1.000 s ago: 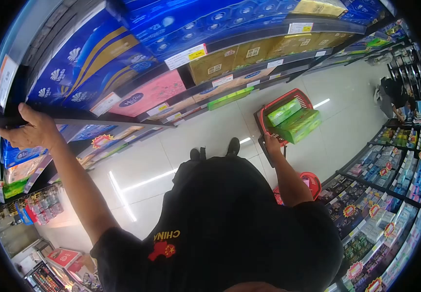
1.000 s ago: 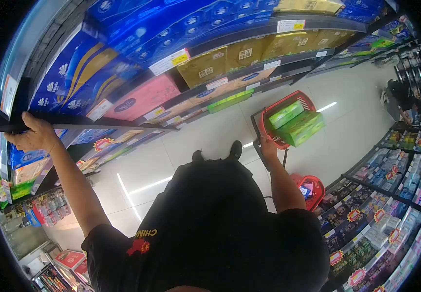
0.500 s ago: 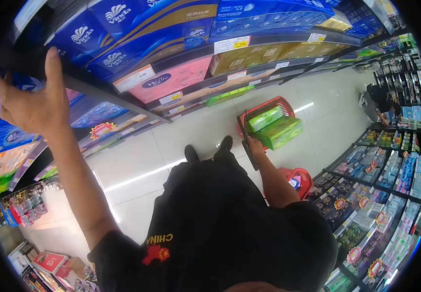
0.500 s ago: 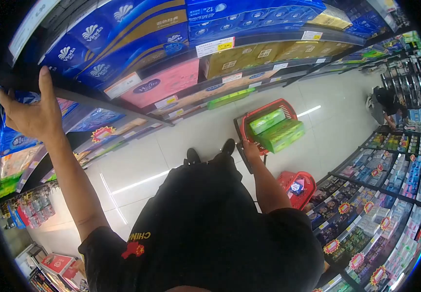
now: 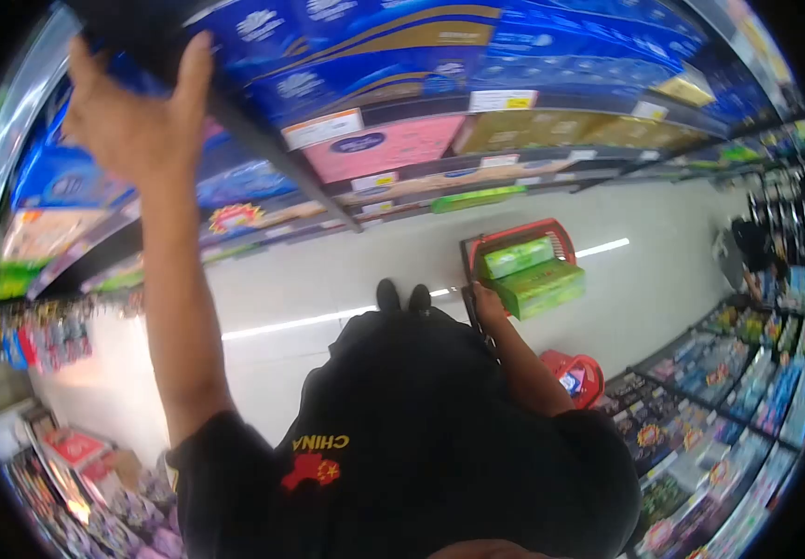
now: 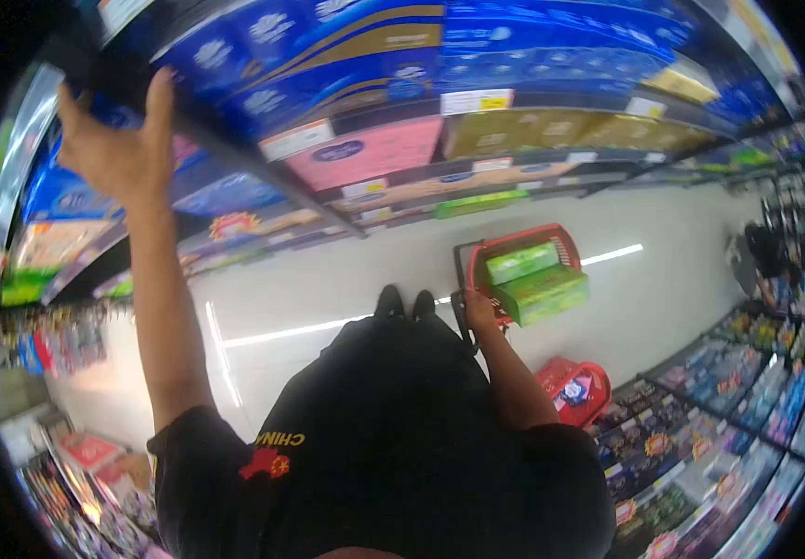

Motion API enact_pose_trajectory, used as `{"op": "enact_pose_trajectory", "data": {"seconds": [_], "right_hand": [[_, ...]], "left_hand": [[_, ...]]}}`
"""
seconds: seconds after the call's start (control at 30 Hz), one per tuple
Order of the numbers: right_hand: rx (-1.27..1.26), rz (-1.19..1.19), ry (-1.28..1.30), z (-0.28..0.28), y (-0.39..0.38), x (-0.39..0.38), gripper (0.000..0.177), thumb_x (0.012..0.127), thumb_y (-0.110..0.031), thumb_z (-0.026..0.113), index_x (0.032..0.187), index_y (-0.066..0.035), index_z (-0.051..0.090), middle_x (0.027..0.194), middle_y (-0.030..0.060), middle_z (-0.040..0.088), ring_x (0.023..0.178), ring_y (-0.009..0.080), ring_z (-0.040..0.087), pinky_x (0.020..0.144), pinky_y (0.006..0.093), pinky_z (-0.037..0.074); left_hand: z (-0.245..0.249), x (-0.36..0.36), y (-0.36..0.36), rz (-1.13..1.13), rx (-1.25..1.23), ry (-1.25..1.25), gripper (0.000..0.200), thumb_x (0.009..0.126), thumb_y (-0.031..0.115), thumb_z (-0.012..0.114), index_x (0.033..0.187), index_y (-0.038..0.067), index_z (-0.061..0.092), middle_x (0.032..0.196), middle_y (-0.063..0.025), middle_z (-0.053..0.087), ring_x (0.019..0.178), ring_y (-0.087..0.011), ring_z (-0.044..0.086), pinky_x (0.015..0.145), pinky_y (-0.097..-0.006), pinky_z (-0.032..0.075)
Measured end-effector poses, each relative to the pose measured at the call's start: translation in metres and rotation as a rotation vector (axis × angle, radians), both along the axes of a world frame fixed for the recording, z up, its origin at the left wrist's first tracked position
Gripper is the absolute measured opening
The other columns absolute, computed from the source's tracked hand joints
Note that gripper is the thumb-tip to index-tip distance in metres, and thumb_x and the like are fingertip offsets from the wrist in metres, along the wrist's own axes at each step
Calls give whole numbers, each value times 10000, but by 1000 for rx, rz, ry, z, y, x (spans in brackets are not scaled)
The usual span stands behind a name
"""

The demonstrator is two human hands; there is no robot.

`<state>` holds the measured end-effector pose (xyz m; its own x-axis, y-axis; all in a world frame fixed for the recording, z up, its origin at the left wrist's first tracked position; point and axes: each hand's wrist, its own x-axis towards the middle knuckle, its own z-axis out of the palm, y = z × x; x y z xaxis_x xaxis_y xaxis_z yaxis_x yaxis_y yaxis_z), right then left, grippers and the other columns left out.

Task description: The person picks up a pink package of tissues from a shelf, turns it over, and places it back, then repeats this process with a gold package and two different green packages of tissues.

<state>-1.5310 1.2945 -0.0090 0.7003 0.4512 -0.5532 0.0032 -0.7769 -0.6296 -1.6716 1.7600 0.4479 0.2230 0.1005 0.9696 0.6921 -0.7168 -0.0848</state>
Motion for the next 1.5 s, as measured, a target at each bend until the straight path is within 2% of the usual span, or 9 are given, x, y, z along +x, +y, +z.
{"op": "enact_pose_trajectory", "data": {"seconds": [0.2, 0.63, 0.7, 0.93, 1.1, 1.13, 1.23, 1.3, 1.5], "right_hand": [[-67, -159, 296, 4, -2, -4, 579, 986, -489, 480, 1114, 40, 674, 981, 179, 688, 879, 274, 631, 809, 392, 475], [124, -173, 423, -6, -4, -8, 473, 1012, -504, 427, 856, -112, 639, 615, 1, 534, 429, 146, 472, 397, 305, 371], [148, -337, 539, -4, 2, -16, 432, 1007, -498, 440, 855, -140, 627, 601, -16, 505, 429, 142, 466, 400, 311, 387], [122, -277, 250, -43, 8, -72, 396, 977, -463, 476, 881, -105, 614, 648, 36, 544, 489, 189, 521, 439, 343, 423], [-68, -281, 238, -36, 35, -127, 389, 950, -444, 488, 912, -76, 605, 702, 82, 567, 548, 215, 553, 517, 361, 463], [-66, -304, 268, -47, 35, -135, 390, 948, -446, 486, 911, -76, 604, 701, 84, 567, 551, 218, 553, 527, 362, 466], [-122, -50, 167, -103, 29, -152, 416, 980, -441, 441, 924, -79, 638, 700, 96, 602, 562, 227, 591, 528, 384, 479], [-139, 62, 139, -100, 45, -170, 430, 996, -434, 424, 928, -78, 656, 700, 111, 617, 581, 232, 612, 534, 396, 483], [45, -170, 582, -46, 153, -224, 496, 1015, -505, 432, 928, -82, 675, 727, 59, 630, 669, 216, 608, 615, 391, 478]], "left_hand": [[6, 6, -32, -37, -182, -52, 994, 695, 279, 870, 1506, 31, 353, 1243, -208, 584, 1136, -374, 509, 1002, -469, 388], [-7, -73, -32, -389, -135, 67, 785, 787, 214, 764, 1453, -28, 428, 1353, -245, 527, 1209, -393, 517, 1034, -456, 399], [-42, -100, -31, -497, -54, 21, 679, 808, 313, 804, 1345, -2, 534, 1231, -182, 655, 1056, -361, 628, 936, -448, 455], [-281, -278, -76, -503, -1619, 193, 496, 913, 361, 672, 1274, 29, 600, 1221, -199, 653, 1083, -356, 652, 906, -425, 525], [-556, -547, -152, 153, -1907, 470, 529, 872, 453, 625, 1173, 19, 654, 1137, -211, 689, 1090, -356, 646, 914, -453, 518], [-510, -577, -153, 161, -2167, 593, 451, 879, 418, 611, 1055, 7, 667, 1013, -199, 709, 960, -349, 683, 826, -474, 539], [-487, -666, -170, 624, -2452, -208, 321, 918, 325, 603, 837, 17, 635, 610, -96, 569, 497, -252, 579, 481, -419, 479], [-449, -683, -159, 681, -2405, -628, 261, 892, 300, 650, 891, 41, 619, 719, -53, 581, 567, -160, 548, 443, -311, 411], [-476, -662, -93, 458, -2324, -822, 350, 915, 321, 654, 1127, 48, 598, 854, -66, 624, 660, -157, 579, 510, -308, 450]]}}
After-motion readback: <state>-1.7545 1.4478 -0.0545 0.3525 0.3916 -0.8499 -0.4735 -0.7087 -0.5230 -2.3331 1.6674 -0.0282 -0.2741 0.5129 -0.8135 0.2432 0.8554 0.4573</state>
